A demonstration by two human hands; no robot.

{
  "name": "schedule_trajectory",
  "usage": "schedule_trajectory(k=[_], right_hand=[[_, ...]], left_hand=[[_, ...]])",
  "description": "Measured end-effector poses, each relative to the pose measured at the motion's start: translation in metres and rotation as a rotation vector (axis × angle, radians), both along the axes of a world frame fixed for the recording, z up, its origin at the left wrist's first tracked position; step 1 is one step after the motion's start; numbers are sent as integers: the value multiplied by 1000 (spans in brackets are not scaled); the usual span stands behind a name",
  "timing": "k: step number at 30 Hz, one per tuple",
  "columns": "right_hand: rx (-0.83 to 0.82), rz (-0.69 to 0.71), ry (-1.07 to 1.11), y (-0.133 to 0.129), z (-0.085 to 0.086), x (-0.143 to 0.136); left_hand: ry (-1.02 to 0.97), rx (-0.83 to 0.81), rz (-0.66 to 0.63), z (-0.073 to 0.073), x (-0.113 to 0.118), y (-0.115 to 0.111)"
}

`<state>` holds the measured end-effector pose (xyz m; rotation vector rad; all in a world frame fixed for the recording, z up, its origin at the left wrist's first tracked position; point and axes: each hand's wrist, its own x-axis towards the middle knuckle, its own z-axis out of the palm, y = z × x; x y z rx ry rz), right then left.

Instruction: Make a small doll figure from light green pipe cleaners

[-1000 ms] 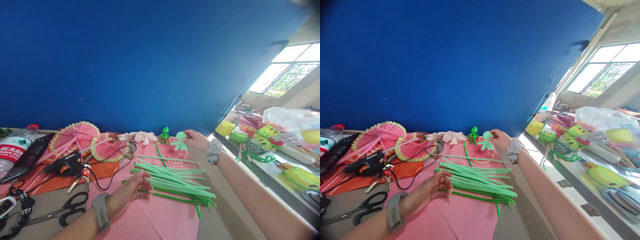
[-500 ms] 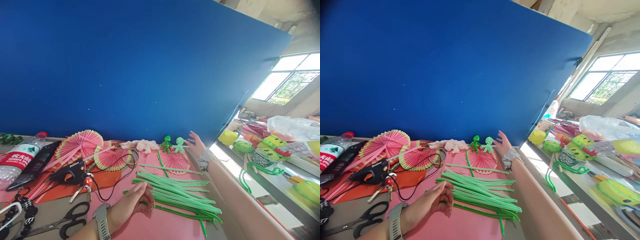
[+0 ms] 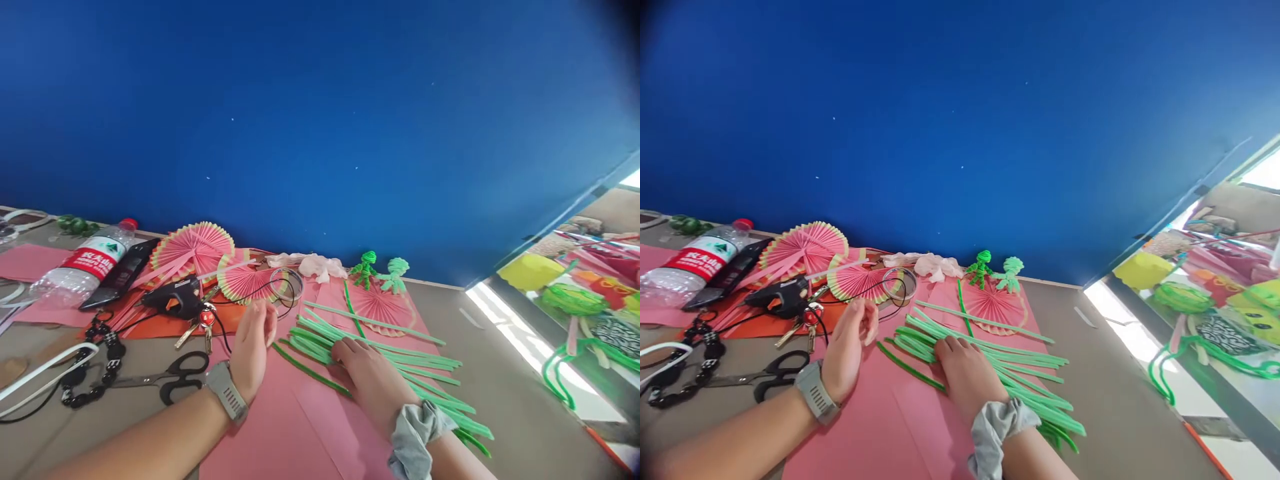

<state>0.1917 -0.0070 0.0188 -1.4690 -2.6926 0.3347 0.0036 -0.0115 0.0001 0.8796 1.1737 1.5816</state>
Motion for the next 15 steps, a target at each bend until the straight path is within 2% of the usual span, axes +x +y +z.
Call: schedule_trajectory(k=[3,5,9,12,15], right_hand=[[24,0,43,5,6,6],[49,-16,80,6,12,12],[60,-35,87,5,19,20],[99,-21,59,5,15,22],[182,27,61,6,6,21]], left_hand=[[87,34,-12,6,4,-4],[264,88,-69,8,7,-7],[487,120,-280,7,9,-9],[515,125,-360,4,8,-8],[526,96,-330,4,8,-6]])
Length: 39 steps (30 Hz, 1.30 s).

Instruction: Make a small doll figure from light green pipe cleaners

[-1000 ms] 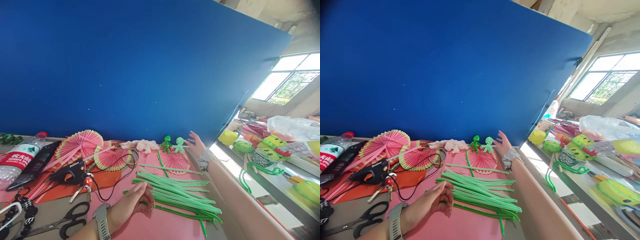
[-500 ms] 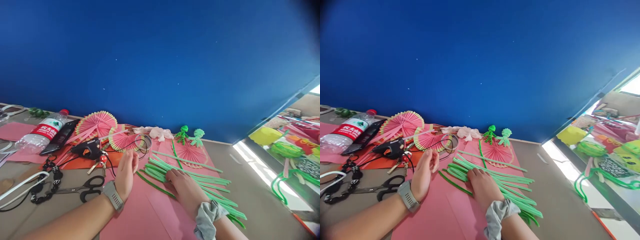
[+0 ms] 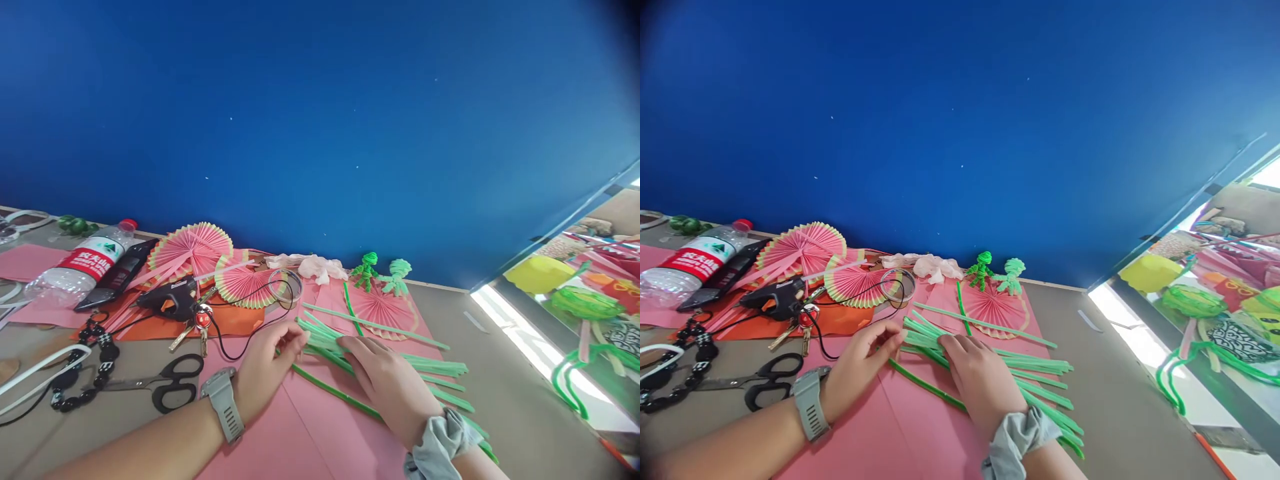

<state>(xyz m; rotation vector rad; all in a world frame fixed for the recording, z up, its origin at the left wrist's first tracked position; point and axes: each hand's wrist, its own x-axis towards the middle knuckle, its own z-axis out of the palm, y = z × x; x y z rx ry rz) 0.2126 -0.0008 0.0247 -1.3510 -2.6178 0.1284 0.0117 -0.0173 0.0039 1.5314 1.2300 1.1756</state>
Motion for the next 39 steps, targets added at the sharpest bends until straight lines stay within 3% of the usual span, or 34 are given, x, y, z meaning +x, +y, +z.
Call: schedule_trajectory(k=[7,14,18,22,30,36,39], right_hand=[[287,46,31,-1,-16,-1],[363,39,4,-4,-20,1],[342,75,57,-9,-21,2],[342,126,120,-9,-23,5],[321,197,64,-11,-26,3],[354,252,74,-10,-29,3],[407,281,92,-8,-32,3]], left_hand=[[-60,-39,135,0,0,1],[-252,-29,325,-2,-7,3],[-391,-51,211,1,-4,-1],[-389,-143,84,6,1,-6],[-537,-216,215,0,2,2],[-280,-174,89,2,3,-7],[-205,-170,-39,4,5,-12]])
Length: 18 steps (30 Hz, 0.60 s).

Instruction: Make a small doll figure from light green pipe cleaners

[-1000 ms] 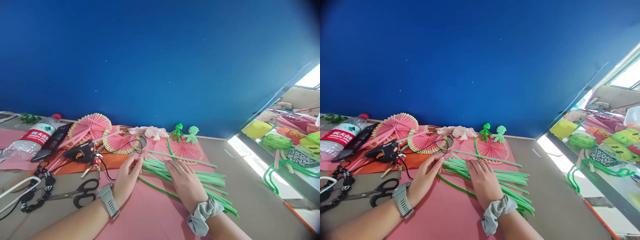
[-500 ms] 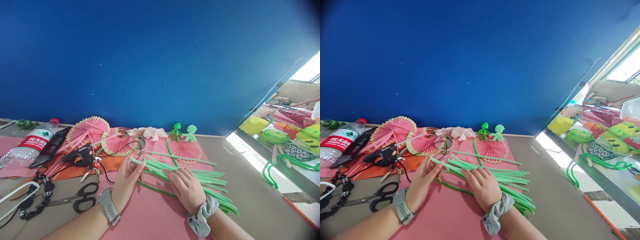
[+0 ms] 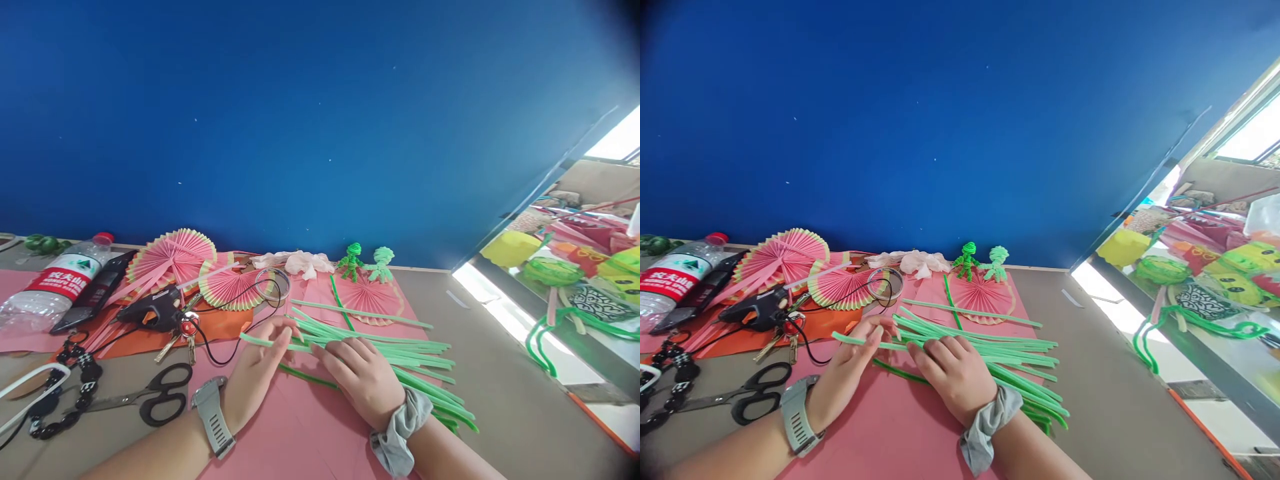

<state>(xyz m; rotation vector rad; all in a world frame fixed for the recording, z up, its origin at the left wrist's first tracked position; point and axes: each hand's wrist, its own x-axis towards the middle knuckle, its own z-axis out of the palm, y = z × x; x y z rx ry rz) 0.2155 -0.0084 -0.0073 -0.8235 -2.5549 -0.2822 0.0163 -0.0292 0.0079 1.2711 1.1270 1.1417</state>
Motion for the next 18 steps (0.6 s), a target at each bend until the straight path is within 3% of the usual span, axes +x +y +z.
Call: schedule_trajectory(k=[3,6,9,15,18], right_hand=[[-5,12,22,1,-1,1],[-34,-2,58,1,-2,1],[-73,-32,83,1,-3,2],[-151,-134,159,2,-1,1],[-247,-146,214,1,1,-1]], left_hand=[[6,25,-85,0,3,-3],[62,64,-78,-1,4,-2],[81,65,19,-3,2,2],[-212,39,328,-7,-6,13],[-108,74,319,-2,-6,10]])
